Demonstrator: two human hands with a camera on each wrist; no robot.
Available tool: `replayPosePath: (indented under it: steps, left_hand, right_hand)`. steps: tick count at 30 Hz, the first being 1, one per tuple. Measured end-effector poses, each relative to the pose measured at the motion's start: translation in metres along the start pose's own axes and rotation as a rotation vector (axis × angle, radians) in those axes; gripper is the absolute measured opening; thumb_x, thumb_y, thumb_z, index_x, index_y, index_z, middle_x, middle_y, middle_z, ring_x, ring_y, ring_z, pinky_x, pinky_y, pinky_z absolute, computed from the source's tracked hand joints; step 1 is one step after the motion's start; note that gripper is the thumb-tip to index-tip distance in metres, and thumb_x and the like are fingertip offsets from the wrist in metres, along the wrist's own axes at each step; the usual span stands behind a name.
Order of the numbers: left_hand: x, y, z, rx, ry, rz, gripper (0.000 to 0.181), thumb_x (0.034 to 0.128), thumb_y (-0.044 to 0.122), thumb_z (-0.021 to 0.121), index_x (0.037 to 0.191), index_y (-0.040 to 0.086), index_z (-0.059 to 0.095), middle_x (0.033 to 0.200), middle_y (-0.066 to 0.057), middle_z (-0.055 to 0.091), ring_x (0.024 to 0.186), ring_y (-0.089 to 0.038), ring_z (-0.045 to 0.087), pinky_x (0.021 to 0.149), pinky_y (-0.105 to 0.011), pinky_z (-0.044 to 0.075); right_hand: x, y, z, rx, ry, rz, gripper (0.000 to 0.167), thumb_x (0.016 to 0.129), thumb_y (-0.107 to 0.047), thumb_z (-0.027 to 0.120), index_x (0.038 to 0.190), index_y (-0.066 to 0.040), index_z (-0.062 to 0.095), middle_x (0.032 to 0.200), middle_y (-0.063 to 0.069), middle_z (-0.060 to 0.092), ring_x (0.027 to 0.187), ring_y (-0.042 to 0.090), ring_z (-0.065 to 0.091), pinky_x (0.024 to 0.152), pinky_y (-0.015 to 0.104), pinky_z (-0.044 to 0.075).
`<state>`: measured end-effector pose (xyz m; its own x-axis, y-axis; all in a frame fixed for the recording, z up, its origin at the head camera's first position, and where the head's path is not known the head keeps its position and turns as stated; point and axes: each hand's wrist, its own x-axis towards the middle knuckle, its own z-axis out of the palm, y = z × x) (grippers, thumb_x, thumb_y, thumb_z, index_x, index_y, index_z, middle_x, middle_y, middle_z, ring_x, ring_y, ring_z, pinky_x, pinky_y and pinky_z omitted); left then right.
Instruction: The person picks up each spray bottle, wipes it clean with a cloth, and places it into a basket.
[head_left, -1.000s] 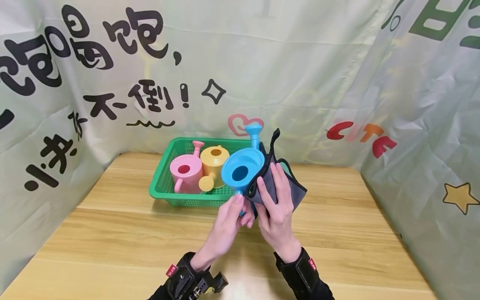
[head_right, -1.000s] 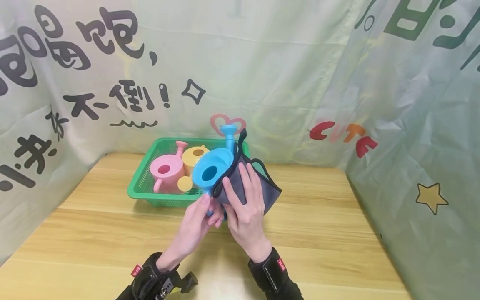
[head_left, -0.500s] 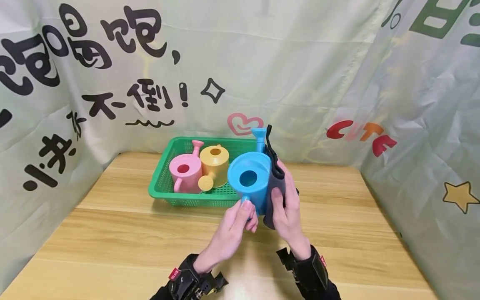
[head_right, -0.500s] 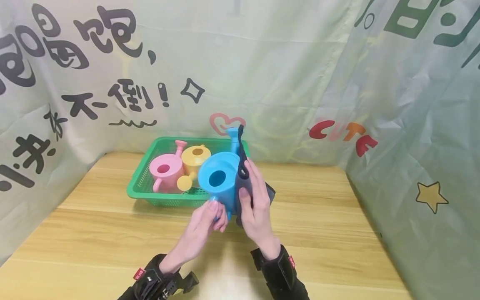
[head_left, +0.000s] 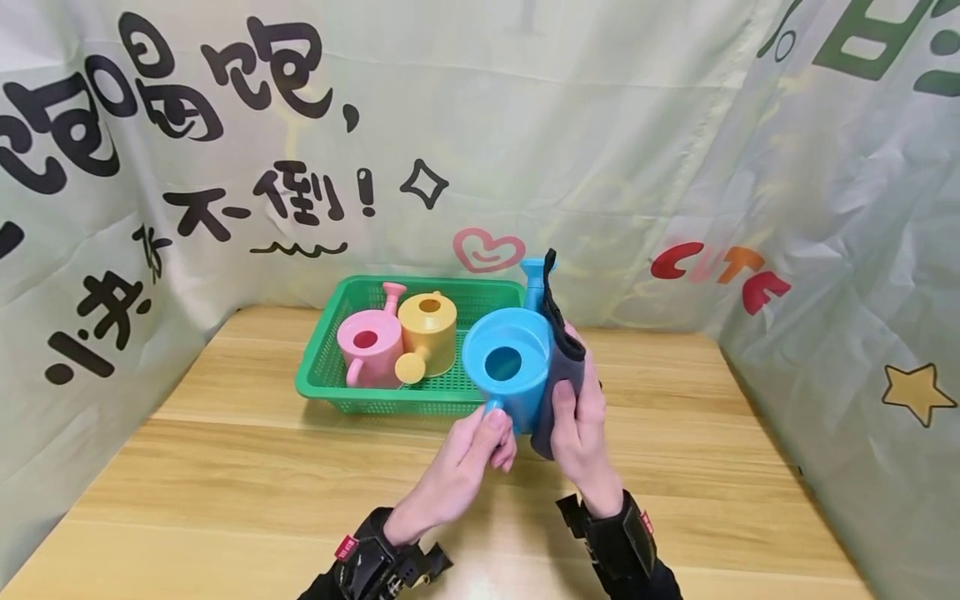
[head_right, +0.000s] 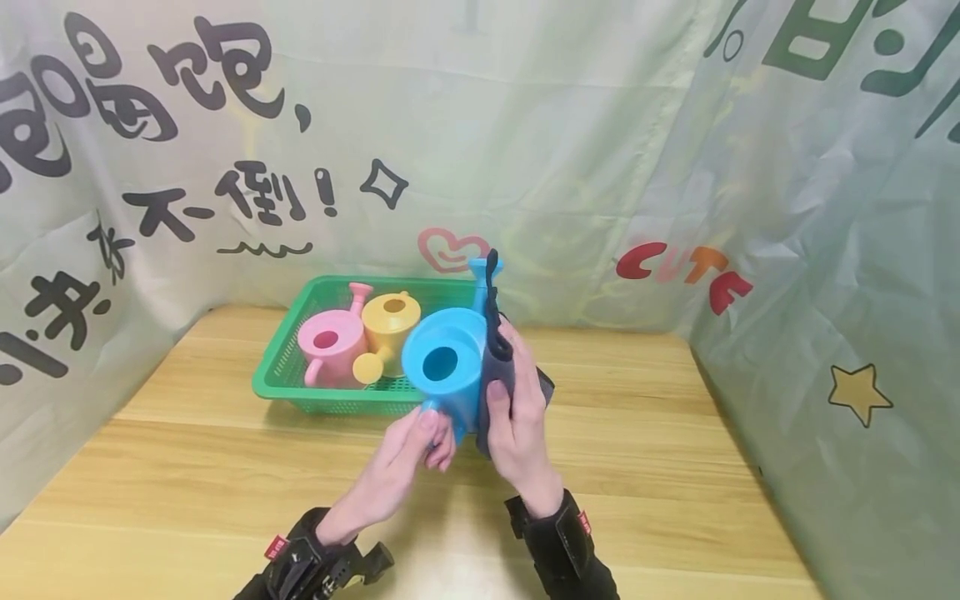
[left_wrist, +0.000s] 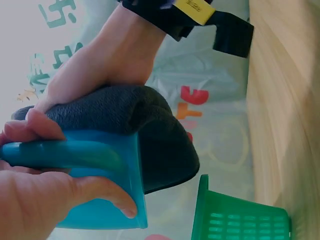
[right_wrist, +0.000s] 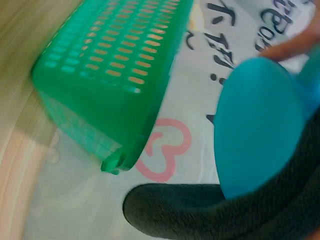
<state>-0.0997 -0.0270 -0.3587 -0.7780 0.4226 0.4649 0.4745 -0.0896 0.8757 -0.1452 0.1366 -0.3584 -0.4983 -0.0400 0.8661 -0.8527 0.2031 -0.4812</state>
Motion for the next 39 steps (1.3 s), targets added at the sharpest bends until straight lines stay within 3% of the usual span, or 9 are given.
replayPosePath:
  steps: [3, 8, 12, 17, 24, 30, 34, 39]
  left_hand:
    - [0.001, -0.001, -0.001, -0.054, 0.022, 0.024, 0.038, 0.1116, 0.015, 0.023, 0.08, 0.003, 0.041, 0.066, -0.015, 0.04, 0.065, -0.014, 0.05, 0.067, -0.024, 0.047]
    - [0.002, 0.0, -0.002, -0.191, 0.046, 0.057, 0.04, 0.1121, 0.019, 0.021, 0.083, -0.002, 0.037, 0.067, -0.016, 0.035, 0.065, -0.015, 0.046, 0.064, -0.024, 0.044]
    - [0.003, 0.001, -0.003, -0.311, 0.075, 0.069, 0.041, 0.1124, 0.023, 0.021, 0.084, -0.005, 0.033, 0.069, -0.011, 0.032, 0.065, -0.015, 0.043, 0.064, -0.023, 0.041]
    - [0.005, 0.001, -0.004, -0.351, 0.11, 0.13, 0.04, 0.1124, 0.021, 0.02, 0.085, -0.006, 0.032, 0.069, -0.007, 0.033, 0.064, -0.017, 0.042, 0.062, -0.026, 0.039]
    - [0.004, 0.001, -0.005, -0.412, 0.131, 0.131, 0.041, 0.1127, 0.025, 0.02, 0.087, -0.006, 0.028, 0.071, -0.002, 0.033, 0.067, -0.014, 0.042, 0.065, -0.021, 0.039]
    - [0.005, -0.001, -0.001, -0.37, 0.137, 0.167, 0.04, 0.1127, 0.023, 0.019, 0.086, -0.006, 0.029, 0.07, -0.007, 0.032, 0.065, -0.016, 0.041, 0.063, -0.024, 0.039]
    - [0.003, -0.001, 0.002, -0.289, 0.153, 0.125, 0.041, 0.1125, 0.021, 0.02, 0.085, -0.005, 0.033, 0.069, -0.013, 0.033, 0.066, -0.016, 0.044, 0.063, -0.024, 0.04]
    - [0.001, 0.0, 0.004, -0.146, 0.155, 0.085, 0.04, 0.112, 0.019, 0.02, 0.082, -0.001, 0.038, 0.066, -0.016, 0.036, 0.065, -0.016, 0.047, 0.062, -0.026, 0.043]
  right_hand:
    - [0.0, 0.003, 0.008, -0.114, 0.027, -0.144, 0.049, 0.108, -0.021, 0.04, 0.143, 0.014, 0.038, 0.149, 0.031, 0.043, 0.143, 0.026, 0.046, 0.121, 0.035, 0.035]
    - [-0.001, 0.004, 0.018, -0.336, 0.072, -0.32, 0.047, 0.107, -0.025, 0.043, 0.146, 0.001, 0.045, 0.149, 0.032, 0.042, 0.145, 0.038, 0.041, 0.123, 0.045, 0.031]
    - [-0.004, 0.004, 0.023, -0.468, 0.077, -0.381, 0.045, 0.106, -0.028, 0.047, 0.148, -0.012, 0.049, 0.147, 0.03, 0.046, 0.143, 0.044, 0.041, 0.123, 0.049, 0.029]
    - [-0.007, 0.004, 0.023, -0.523, 0.077, -0.411, 0.042, 0.105, -0.03, 0.048, 0.146, -0.017, 0.053, 0.144, 0.028, 0.05, 0.142, 0.042, 0.043, 0.123, 0.05, 0.03]
    - [-0.01, 0.004, 0.026, -0.529, 0.067, -0.378, 0.04, 0.105, -0.03, 0.049, 0.141, -0.014, 0.058, 0.146, 0.027, 0.05, 0.145, 0.04, 0.041, 0.124, 0.051, 0.027]
    - [-0.01, 0.001, 0.027, -0.534, 0.066, -0.343, 0.041, 0.106, -0.03, 0.047, 0.142, -0.012, 0.056, 0.147, 0.028, 0.049, 0.145, 0.04, 0.04, 0.125, 0.05, 0.026]
    - [-0.007, -0.001, 0.026, -0.438, 0.059, -0.296, 0.042, 0.107, -0.024, 0.046, 0.144, -0.004, 0.052, 0.146, 0.031, 0.048, 0.144, 0.042, 0.041, 0.125, 0.047, 0.027]
    - [-0.004, -0.004, 0.022, -0.233, 0.034, -0.176, 0.044, 0.107, -0.014, 0.043, 0.147, 0.005, 0.044, 0.151, 0.029, 0.042, 0.148, 0.033, 0.038, 0.125, 0.038, 0.029]
